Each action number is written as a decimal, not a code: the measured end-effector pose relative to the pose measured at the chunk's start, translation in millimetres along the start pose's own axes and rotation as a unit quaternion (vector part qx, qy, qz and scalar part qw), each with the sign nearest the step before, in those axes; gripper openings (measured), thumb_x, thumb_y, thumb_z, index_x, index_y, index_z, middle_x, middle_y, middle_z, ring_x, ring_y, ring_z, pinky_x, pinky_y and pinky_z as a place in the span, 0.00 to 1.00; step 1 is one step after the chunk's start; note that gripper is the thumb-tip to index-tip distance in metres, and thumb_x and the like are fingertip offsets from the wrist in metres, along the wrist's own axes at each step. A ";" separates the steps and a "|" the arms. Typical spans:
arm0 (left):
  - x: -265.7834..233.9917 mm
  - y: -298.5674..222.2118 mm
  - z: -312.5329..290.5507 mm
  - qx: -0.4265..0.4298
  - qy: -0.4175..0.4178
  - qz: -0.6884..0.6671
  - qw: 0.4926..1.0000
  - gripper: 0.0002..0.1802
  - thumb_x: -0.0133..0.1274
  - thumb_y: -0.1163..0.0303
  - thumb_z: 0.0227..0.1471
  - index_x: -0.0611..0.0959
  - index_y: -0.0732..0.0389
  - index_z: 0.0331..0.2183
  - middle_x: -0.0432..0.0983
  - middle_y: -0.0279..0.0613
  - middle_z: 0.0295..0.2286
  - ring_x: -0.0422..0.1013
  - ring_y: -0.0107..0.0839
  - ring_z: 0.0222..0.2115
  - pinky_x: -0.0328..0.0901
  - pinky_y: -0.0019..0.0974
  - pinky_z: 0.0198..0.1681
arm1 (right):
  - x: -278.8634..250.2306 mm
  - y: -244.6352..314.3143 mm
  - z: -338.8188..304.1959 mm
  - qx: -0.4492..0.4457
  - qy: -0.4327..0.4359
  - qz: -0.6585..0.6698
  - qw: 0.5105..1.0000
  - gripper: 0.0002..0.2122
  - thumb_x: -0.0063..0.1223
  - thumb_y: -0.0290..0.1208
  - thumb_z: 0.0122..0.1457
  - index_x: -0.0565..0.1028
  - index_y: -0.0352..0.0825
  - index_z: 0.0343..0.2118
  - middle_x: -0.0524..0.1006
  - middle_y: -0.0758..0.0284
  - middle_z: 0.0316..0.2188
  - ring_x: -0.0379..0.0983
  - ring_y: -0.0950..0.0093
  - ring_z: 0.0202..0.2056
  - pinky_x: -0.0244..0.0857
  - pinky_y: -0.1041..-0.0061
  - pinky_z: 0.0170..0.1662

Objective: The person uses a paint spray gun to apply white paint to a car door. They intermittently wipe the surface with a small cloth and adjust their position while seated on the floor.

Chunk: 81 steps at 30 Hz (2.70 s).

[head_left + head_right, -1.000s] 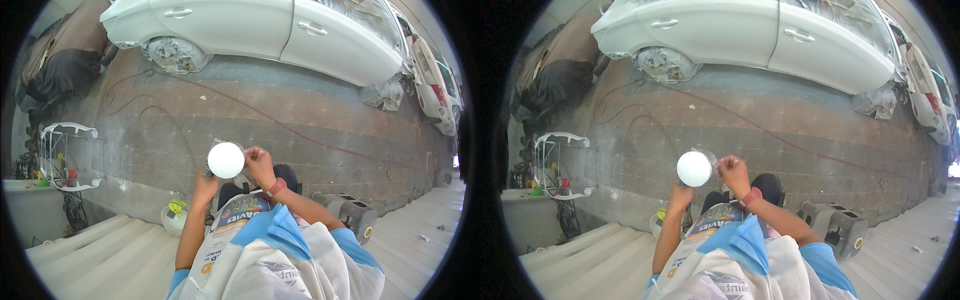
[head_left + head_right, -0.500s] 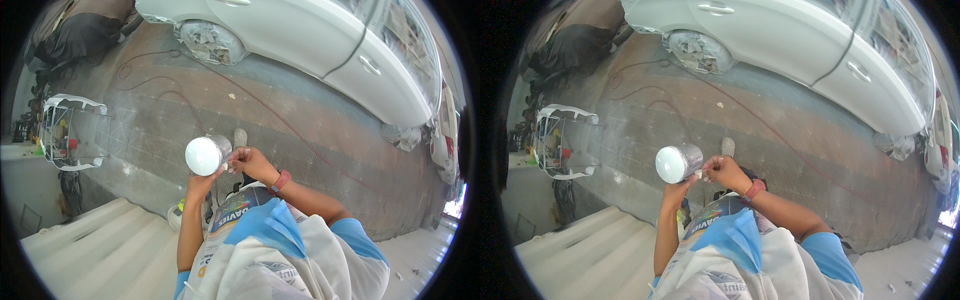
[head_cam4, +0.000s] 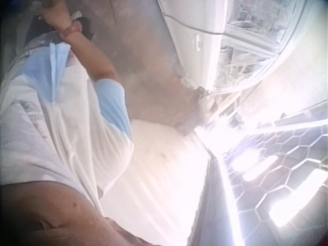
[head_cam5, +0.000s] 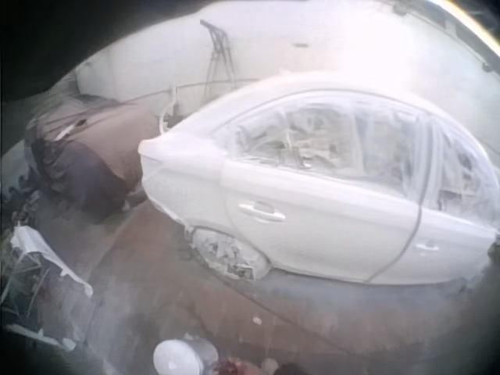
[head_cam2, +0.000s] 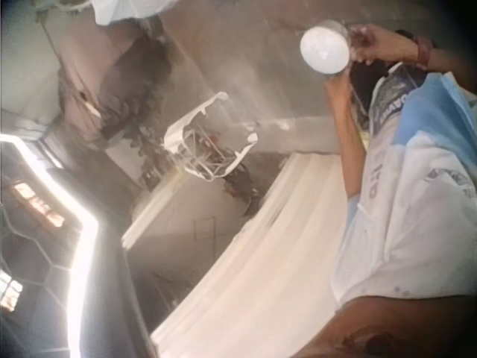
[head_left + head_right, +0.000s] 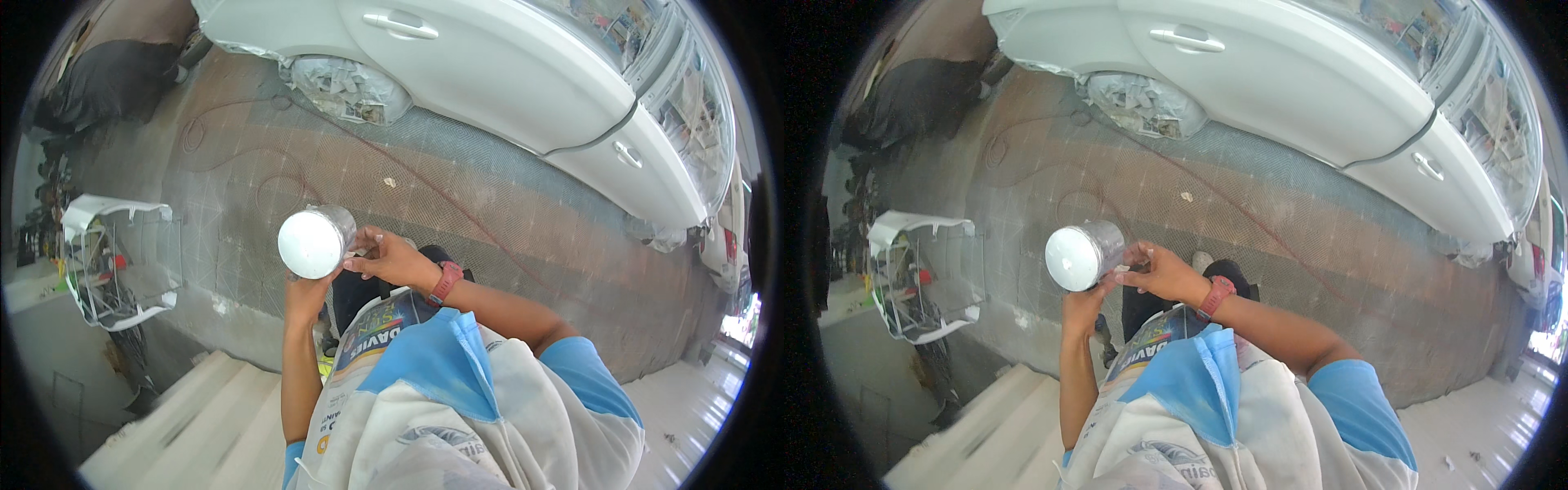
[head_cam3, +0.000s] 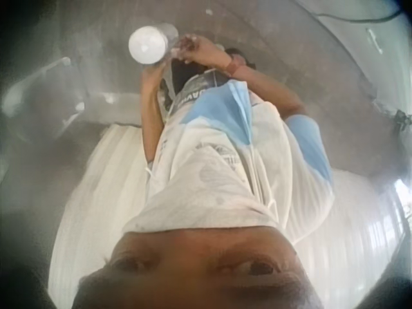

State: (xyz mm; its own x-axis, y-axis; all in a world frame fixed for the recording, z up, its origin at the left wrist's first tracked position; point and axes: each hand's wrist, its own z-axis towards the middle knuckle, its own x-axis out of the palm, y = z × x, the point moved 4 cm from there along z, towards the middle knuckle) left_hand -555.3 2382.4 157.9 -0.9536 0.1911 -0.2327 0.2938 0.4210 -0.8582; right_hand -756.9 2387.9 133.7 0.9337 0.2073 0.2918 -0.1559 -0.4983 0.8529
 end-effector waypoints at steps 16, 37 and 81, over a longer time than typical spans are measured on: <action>-104.0 -83.8 287.7 0.016 0.169 0.047 0.984 0.36 0.73 0.69 0.53 0.78 0.67 0.60 0.79 0.42 0.54 0.73 0.34 0.54 0.67 0.39 0.58 | 5.3 79.9 228.9 -0.025 -0.146 0.189 0.971 0.04 0.61 0.23 0.67 0.78 0.31 0.41 0.83 0.67 0.34 0.84 0.76 0.35 0.81 0.77 0.39; -83.0 -132.7 400.0 -0.004 0.226 0.108 0.968 0.36 0.71 0.70 0.55 0.76 0.66 0.62 0.77 0.44 0.56 0.73 0.35 0.55 0.67 0.39 0.59 | -47.9 125.4 301.6 -0.048 -0.207 0.212 0.954 0.11 0.63 0.23 0.63 0.77 0.28 0.46 0.82 0.67 0.34 0.81 0.79 0.34 0.78 0.79 0.37; 5.8 -103.7 509.0 0.068 0.382 0.475 0.790 0.26 0.61 0.64 0.62 0.79 0.64 0.58 0.79 0.50 0.55 0.72 0.47 0.57 0.64 0.43 0.62 | -216.1 32.7 239.7 -0.161 -0.705 0.240 0.647 0.08 0.69 0.28 0.62 0.84 0.30 0.39 0.85 0.68 0.34 0.79 0.79 0.34 0.72 0.79 0.41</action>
State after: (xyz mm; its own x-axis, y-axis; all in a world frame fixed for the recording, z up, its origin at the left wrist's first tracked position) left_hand -624.9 1888.5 12.6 0.0252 0.8648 -0.5015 0.7938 -0.3222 -0.5158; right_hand -886.6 2125.0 -5.2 0.0830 -0.9944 0.0648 -0.3842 0.0281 0.9228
